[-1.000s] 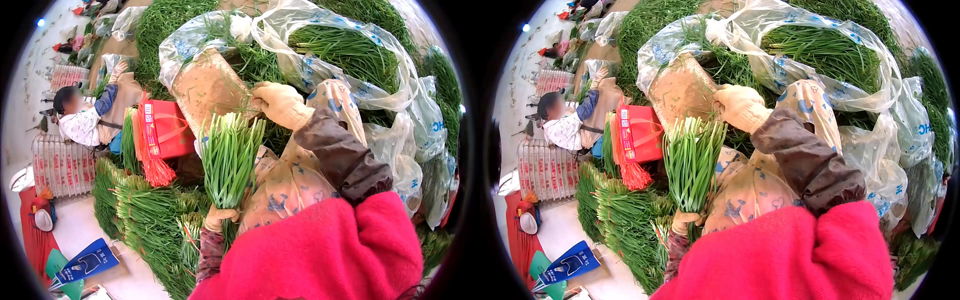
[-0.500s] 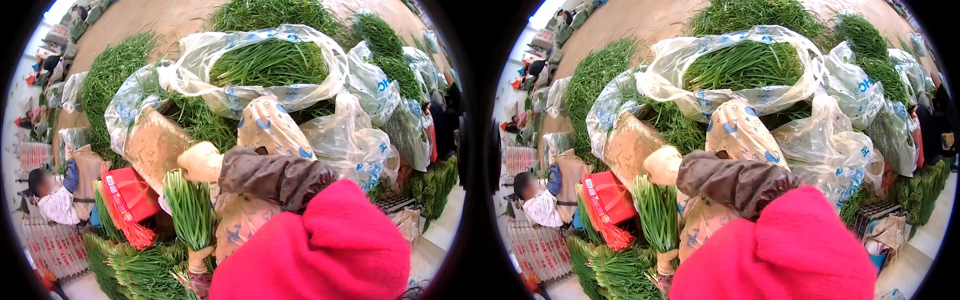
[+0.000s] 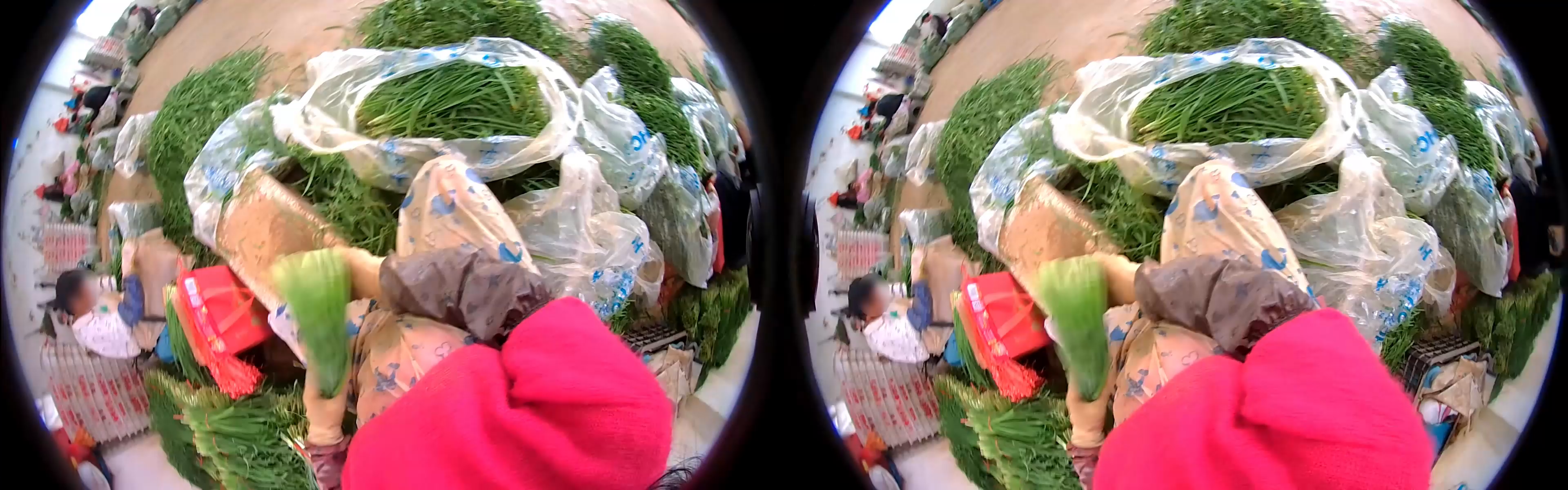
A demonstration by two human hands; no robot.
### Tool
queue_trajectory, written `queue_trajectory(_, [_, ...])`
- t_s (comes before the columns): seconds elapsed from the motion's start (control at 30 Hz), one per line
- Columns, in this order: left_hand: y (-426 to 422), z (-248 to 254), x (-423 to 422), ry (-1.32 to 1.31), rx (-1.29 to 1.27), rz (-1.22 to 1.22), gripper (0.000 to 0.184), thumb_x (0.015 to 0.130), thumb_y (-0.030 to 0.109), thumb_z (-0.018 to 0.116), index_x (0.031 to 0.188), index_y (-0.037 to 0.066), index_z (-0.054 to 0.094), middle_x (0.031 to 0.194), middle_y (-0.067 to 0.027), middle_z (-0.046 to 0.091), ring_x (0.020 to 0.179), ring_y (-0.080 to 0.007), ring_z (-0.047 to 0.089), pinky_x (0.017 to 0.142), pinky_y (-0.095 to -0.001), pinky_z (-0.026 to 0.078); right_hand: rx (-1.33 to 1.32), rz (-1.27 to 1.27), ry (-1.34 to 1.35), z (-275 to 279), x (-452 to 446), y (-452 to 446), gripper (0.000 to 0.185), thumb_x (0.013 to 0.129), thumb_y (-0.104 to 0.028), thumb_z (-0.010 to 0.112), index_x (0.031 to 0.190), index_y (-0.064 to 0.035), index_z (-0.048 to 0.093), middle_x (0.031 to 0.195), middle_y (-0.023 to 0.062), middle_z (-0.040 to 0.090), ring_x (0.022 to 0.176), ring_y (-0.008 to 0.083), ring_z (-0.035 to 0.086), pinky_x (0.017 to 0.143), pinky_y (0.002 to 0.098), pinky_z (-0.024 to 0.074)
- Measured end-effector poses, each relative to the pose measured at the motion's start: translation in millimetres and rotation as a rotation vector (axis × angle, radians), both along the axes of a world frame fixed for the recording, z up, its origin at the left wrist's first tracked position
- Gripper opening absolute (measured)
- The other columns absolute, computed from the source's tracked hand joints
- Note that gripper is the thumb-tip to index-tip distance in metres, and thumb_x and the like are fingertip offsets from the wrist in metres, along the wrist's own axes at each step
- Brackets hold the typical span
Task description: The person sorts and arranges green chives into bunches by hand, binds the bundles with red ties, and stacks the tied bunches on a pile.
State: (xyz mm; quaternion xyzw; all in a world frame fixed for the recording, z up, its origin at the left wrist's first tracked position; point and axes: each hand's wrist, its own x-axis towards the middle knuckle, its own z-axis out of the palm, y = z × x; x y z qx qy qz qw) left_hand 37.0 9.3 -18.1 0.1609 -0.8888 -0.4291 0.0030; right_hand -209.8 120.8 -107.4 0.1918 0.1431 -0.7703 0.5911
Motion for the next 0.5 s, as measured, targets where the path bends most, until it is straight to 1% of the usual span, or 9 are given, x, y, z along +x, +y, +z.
queue_trajectory(0.03, [9, 8, -12, 0.014, -0.333, -0.179, 0.068, 0.073, 0.007, 0.074, 0.135, 0.006, 0.047, 0.133, -0.0188, 0.052, 0.115, -0.0390, 0.056, 0.087, -0.0371, 0.050, -0.130, -0.022, -0.013, -19, 1, 0, 0.064, 0.094, -0.056, 0.044, 0.132, -0.0048, 0.050, 0.126, 0.0148, 0.058, 0.113, 0.0281, 0.056, 0.101, 0.0447, 0.0397])
queue_trajectory(0.1, [17, 5, -9, -0.274, -0.296, -0.191, 0.077, 0.072, 0.009, 0.073, 0.141, 0.018, 0.042, 0.146, -0.0190, 0.037, 0.123, -0.0453, 0.046, 0.093, -0.0373, 0.048, -0.288, -0.027, -0.085, -43, -2, -10, 0.071, 0.092, -0.060, 0.044, 0.131, -0.0009, 0.050, 0.119, 0.0172, 0.062, 0.109, 0.0295, 0.059, 0.096, 0.0449, 0.0463])
queue_trajectory(0.17, [19, 8, -11, -0.238, -0.338, -0.323, 0.081, 0.071, 0.011, 0.074, 0.143, 0.023, 0.040, 0.150, -0.0191, 0.029, 0.128, -0.0447, 0.040, 0.097, -0.0421, 0.045, -0.572, 0.035, 0.057, -12, -1, 18, 0.079, 0.091, -0.063, 0.041, 0.135, 0.0022, 0.044, 0.120, 0.0193, 0.061, 0.107, 0.0297, 0.061, 0.091, 0.0448, 0.0508])
queue_trajectory(0.23, [10, 25, -19, -0.161, -0.331, -0.459, 0.080, 0.071, 0.014, 0.075, 0.142, 0.024, 0.042, 0.151, -0.0179, 0.029, 0.132, -0.0446, 0.035, 0.102, -0.0496, 0.040, -0.793, 0.092, 0.015, -10, -4, 21, 0.082, 0.091, -0.064, 0.041, 0.140, 0.0013, 0.039, 0.118, 0.0189, 0.062, 0.109, 0.0288, 0.060, 0.092, 0.0449, 0.0506])
queue_trajectory(0.3, [-3, 78, -29, -0.435, -0.380, -0.588, 0.073, 0.070, 0.013, 0.076, 0.137, 0.022, 0.049, 0.144, -0.0178, 0.042, 0.128, -0.0415, 0.043, 0.102, -0.0464, 0.040, -0.609, 0.079, 0.085, -1, -2, 25, 0.080, 0.092, -0.063, 0.040, 0.141, -0.0003, 0.037, 0.104, 0.0156, 0.065, 0.102, 0.0300, 0.061, 0.088, 0.0456, 0.0504])
queue_trajectory(0.33, [-21, 90, -34, -0.342, -0.157, -0.593, 0.066, 0.068, 0.013, 0.078, 0.131, 0.013, 0.056, 0.129, -0.0172, 0.057, 0.119, -0.0380, 0.053, 0.103, -0.0440, 0.040, -0.589, 0.074, 0.092, 9, 1, 26, 0.080, 0.092, -0.064, 0.039, 0.140, -0.0002, 0.038, 0.101, 0.0146, 0.065, 0.098, 0.0289, 0.059, 0.085, 0.0442, 0.0497])
queue_trajectory(0.37, [-28, 108, -35, -0.241, 0.096, -0.478, 0.061, 0.068, 0.013, 0.079, 0.125, 0.003, 0.059, 0.120, -0.0160, 0.064, 0.112, -0.0318, 0.060, 0.102, -0.0421, 0.041, -0.572, 0.065, 0.101, 16, 3, 26, 0.080, 0.092, -0.064, 0.039, 0.139, 0.0000, 0.039, 0.098, 0.0135, 0.064, 0.094, 0.0277, 0.058, 0.083, 0.0428, 0.0490])
queue_trajectory(0.43, [-46, 139, -34, -0.342, 0.336, -0.340, 0.058, 0.069, 0.011, 0.080, 0.121, -0.002, 0.060, 0.122, -0.0172, 0.063, 0.115, -0.0291, 0.059, 0.101, -0.0421, 0.042, -0.608, 0.074, 0.085, 15, 4, 22, 0.081, 0.090, -0.066, 0.040, 0.138, -0.0005, 0.041, 0.097, 0.0132, 0.066, 0.097, 0.0296, 0.061, 0.084, 0.0444, 0.0501])
queue_trajectory(0.5, [-83, 111, -41, -0.147, 0.591, -0.510, 0.071, 0.069, 0.009, 0.081, 0.133, 0.001, 0.051, 0.123, -0.0191, 0.061, 0.119, -0.0279, 0.056, 0.103, -0.0419, 0.040, -0.640, 0.078, 0.067, 16, 5, 20, 0.083, 0.088, -0.068, 0.042, 0.136, -0.0009, 0.044, 0.095, 0.0128, 0.068, 0.100, 0.0315, 0.063, 0.086, 0.0460, 0.0513])
